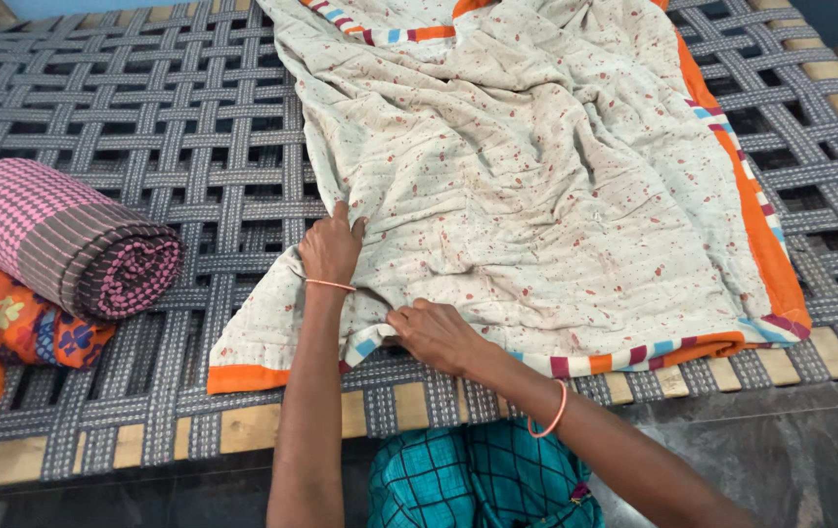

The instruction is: The person folds a large floral blanket by hand on a bed.

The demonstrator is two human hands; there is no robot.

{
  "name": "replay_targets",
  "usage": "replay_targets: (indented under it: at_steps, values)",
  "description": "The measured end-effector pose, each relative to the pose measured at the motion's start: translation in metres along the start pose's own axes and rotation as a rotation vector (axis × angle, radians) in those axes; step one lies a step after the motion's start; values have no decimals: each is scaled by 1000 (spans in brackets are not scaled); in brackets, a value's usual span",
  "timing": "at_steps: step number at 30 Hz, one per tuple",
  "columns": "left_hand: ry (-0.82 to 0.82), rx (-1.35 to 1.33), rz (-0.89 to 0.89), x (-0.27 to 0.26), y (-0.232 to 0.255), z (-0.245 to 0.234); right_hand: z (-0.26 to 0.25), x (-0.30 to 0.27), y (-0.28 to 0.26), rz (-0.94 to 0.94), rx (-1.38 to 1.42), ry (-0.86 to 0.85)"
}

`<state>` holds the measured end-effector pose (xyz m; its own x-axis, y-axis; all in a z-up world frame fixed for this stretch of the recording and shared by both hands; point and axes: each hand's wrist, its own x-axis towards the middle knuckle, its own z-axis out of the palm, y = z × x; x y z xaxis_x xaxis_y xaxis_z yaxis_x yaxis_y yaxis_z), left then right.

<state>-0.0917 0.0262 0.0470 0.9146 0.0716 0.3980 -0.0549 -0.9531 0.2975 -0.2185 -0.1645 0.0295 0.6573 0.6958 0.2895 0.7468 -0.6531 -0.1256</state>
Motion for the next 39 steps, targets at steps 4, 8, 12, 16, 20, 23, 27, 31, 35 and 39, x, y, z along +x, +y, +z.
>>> replay_targets:
  at_steps: [4, 8, 12, 16, 20, 23, 27, 31, 35, 39]
  values:
    - [19, -6, 12, -7, -8, -16, -19, 11, -21, 246, 363, -300]
    - [365, 169, 202, -33, -21, -27, -19, 18, -39, 259, 528, -238]
    - [172, 128, 255, -34, -38, -27, -8, 18, -43, 163, 601, -83]
    - [13, 36, 172, -36, -46, -46, 0, 16, -52, 132, 678, -12]
    - [41, 62, 164, -51, -61, -82, 5, 13, -75, 78, 767, 41]
    - [148, 247, 234, -66, -85, -118, 6, 19, -110, 76, 890, -15]
    - [147, 469, 266, -76, -133, -161, 12, 42, -158, 99, 1009, -36]
    - [114, 580, 221, -78, -185, -178, 20, 66, -177, 67, 1014, -94]
    - [174, 592, 209, -79, -207, -152, -1, 79, -159, -133, 780, -306]
    - [110, 593, 178, -79, -209, -142, -48, 84, -88, 17, 396, -373]
